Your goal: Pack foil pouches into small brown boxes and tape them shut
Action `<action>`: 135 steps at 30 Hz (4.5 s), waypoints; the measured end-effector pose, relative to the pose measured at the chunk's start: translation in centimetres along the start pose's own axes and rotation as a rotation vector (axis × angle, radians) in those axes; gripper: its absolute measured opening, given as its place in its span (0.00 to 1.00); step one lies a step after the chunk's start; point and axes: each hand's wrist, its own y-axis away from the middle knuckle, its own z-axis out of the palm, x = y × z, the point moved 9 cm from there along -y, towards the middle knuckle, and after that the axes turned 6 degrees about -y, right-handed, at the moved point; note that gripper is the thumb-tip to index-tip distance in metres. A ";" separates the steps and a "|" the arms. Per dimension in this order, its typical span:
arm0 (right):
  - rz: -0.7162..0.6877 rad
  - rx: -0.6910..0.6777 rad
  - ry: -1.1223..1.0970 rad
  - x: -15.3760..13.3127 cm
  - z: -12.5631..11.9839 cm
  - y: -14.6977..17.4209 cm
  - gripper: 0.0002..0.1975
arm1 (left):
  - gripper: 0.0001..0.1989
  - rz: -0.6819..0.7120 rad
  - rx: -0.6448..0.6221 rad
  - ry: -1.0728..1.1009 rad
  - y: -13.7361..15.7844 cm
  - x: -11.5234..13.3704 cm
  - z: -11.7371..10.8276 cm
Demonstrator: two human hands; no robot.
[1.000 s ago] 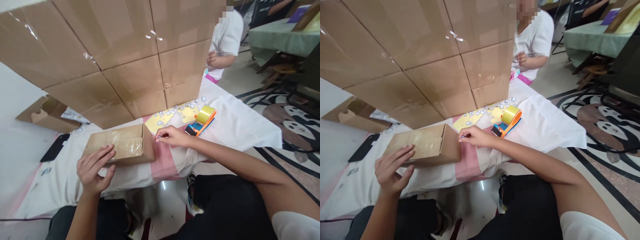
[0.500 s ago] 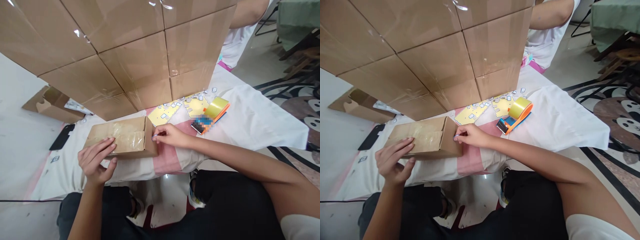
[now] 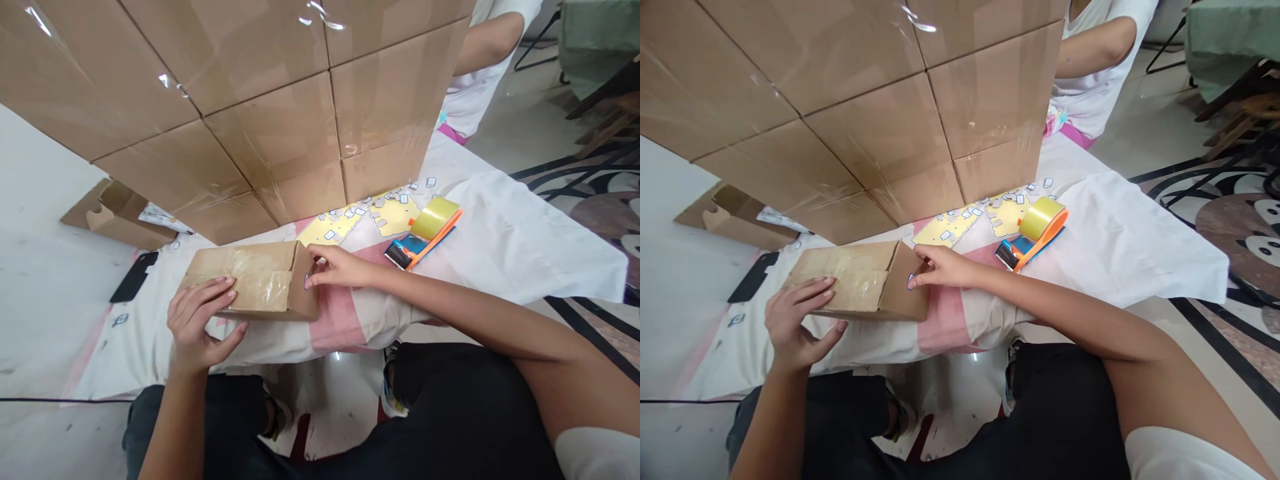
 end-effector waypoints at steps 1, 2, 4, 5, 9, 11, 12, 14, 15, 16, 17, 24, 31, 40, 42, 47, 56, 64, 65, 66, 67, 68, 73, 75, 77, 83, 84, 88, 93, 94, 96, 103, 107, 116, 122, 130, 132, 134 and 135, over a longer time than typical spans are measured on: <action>-0.001 0.010 0.008 -0.1 0.0 0.0 0.19 | 0.24 0.002 -0.007 -0.008 0.0 0.0 0.0; -0.002 0.016 0.018 -0.3 0.0 0.0 0.18 | 0.25 0.003 -0.011 -0.012 0.1 0.0 0.0; 0.001 0.019 0.023 -0.5 0.1 0.2 0.17 | 0.25 0.001 -0.006 -0.009 0.1 0.1 0.0; 0.005 0.018 0.025 -0.6 0.1 0.3 0.16 | 0.25 -0.002 -0.005 -0.007 0.2 0.2 0.0; 0.018 0.030 0.045 -0.6 0.2 1.0 0.17 | 0.26 -0.019 -0.005 -0.019 0.2 0.4 0.0; 0.024 0.036 0.032 -0.6 0.4 1.3 0.17 | 0.26 -0.034 -0.010 -0.026 0.2 0.4 0.0; 0.028 0.035 0.022 -0.7 0.5 1.5 0.17 | 0.26 -0.040 -0.013 -0.027 0.2 0.5 0.0; 0.038 0.031 0.024 -0.7 0.8 1.9 0.18 | 0.27 -0.046 -0.022 -0.029 0.2 0.7 0.1; 0.037 0.036 0.051 -0.8 1.0 2.0 0.19 | 0.28 -0.049 -0.024 -0.032 0.2 0.8 0.2; 0.030 0.050 0.096 -0.8 1.0 2.2 0.21 | 0.29 -0.053 -0.023 -0.036 0.2 0.9 0.2; 0.017 0.070 0.148 -0.9 1.0 2.3 0.23 | 0.30 -0.060 -0.017 -0.041 0.2 1.0 0.2; -0.013 0.092 0.041 -0.7 1.2 2.4 0.15 | 0.29 -0.066 0.031 -0.020 0.4 1.0 0.5; 0.008 0.217 0.180 -1.0 -0.3 2.1 0.18 | 0.28 -0.137 0.091 -0.026 0.8 1.1 0.8; 0.012 0.235 0.447 -1.4 1.9 3.7 0.23 | 0.41 -0.393 0.100 -0.018 -0.5 8.8 1.5; 0.007 0.192 0.480 -1.6 2.2 3.7 0.23 | 0.39 -0.392 0.125 -0.045 -0.5 9.0 1.7; -0.088 0.058 0.522 -2.6 3.0 3.2 0.15 | 0.37 -0.371 0.199 -0.035 -0.1 8.4 1.9; -0.110 0.031 0.546 -2.7 3.1 3.1 0.13 | 0.37 -0.374 0.202 0.004 -0.4 8.5 1.7; -0.141 0.056 0.631 -2.7 3.1 3.2 0.17 | 0.38 -0.300 0.324 0.024 -0.7 8.7 1.2; -0.140 0.057 0.646 -2.7 3.2 3.2 0.17 | 0.38 -0.296 0.335 0.031 -0.6 8.7 1.2; -0.135 0.060 0.661 -2.7 3.2 3.3 0.17 | 0.38 -0.293 0.346 0.041 -0.6 8.7 1.2; -0.127 0.066 0.673 -2.7 3.2 3.4 0.17 | 0.37 -0.291 0.356 0.054 -0.6 8.7 1.3; -0.117 0.073 0.681 -2.7 3.3 3.5 0.16 | 0.37 -0.291 0.362 0.070 -0.5 8.7 1.3; -0.067 0.089 0.690 -3.2 3.6 4.4 0.15 | 0.36 -0.252 0.385 0.123 -0.1 8.8 1.3; -0.054 0.089 0.718 -3.5 3.8 4.7 0.16 | 0.36 -0.238 0.389 0.135 -0.1 9.1 1.2; -0.041 0.097 0.777 -4.2 3.8 5.2 0.16 | 0.36 -0.240 0.401 0.153 -0.2 9.3 0.8; -0.062 0.232 0.872 -9.2 2.9 8.0 0.16 | 0.36 -0.193 0.420 0.231 -3.4 11.4 -2.1; -0.065 0.296 0.866 -10.4 2.4 8.9 0.15 | 0.35 -0.165 0.427 0.242 -4.5 12.1 -2.6; -0.126 0.736 0.750 -15.6 -0.5 14.3 0.10 | 0.33 -0.023 0.498 0.316 -10.2 16.3 -3.7; -0.233 1.381 0.546 -18.5 -5.2 25.7 0.16 | 0.28 0.126 0.450 0.627 -18.3 25.0 -0.1; -0.236 1.479 0.562 -18.6 -6.2 28.0 0.18 | 0.27 0.165 0.436 0.678 -19.5 27.1 1.1; -0.223 1.626 0.593 -18.2 -8.5 32.1 0.20 | 0.26 0.225 0.404 0.772 -21.4 31.1 4.0; 0.026 1.868 0.596 -11.6 -15.9 40.2 0.19 | 0.26 0.280 0.216 0.903 -23.3 39.1 15.8; 0.055 1.868 0.410 -7.9 -18.8 41.3 0.20 | 0.24 0.266 0.144 0.891 -23.4 40.3 19.2; 0.175 2.100 0.251 -5.5 -21.0 37.2 0.25 | 0.22 0.122 -0.039 0.850 -29.8 38.9 26.9; -0.002 1.906 0.314 -10.0 -18.6 30.3 0.18 | 0.21 -0.119 -0.090 0.719 -35.2 35.8 31.8; -0.002 1.926 0.363 -10.9 -18.6 30.5 0.16 | 0.19 -0.414 -0.224 0.529 -39.4 30.6 31.4; -0.010 1.928 0.415 -11.2 -18.6 30.4 0.14 | 0.18 -0.313 -0.209 0.541 -39.0 29.4 28.7; -0.043 1.910 0.506 -12.2 -18.2 29.3 0.10 | 0.13 -0.177 -0.178 0.544 -36.8 27.1 25.1; -0.069 1.885 0.563 -12.9 -17.7 28.3 0.08 | 0.07 -0.120 -0.159 0.536 -35.0 25.3 23.1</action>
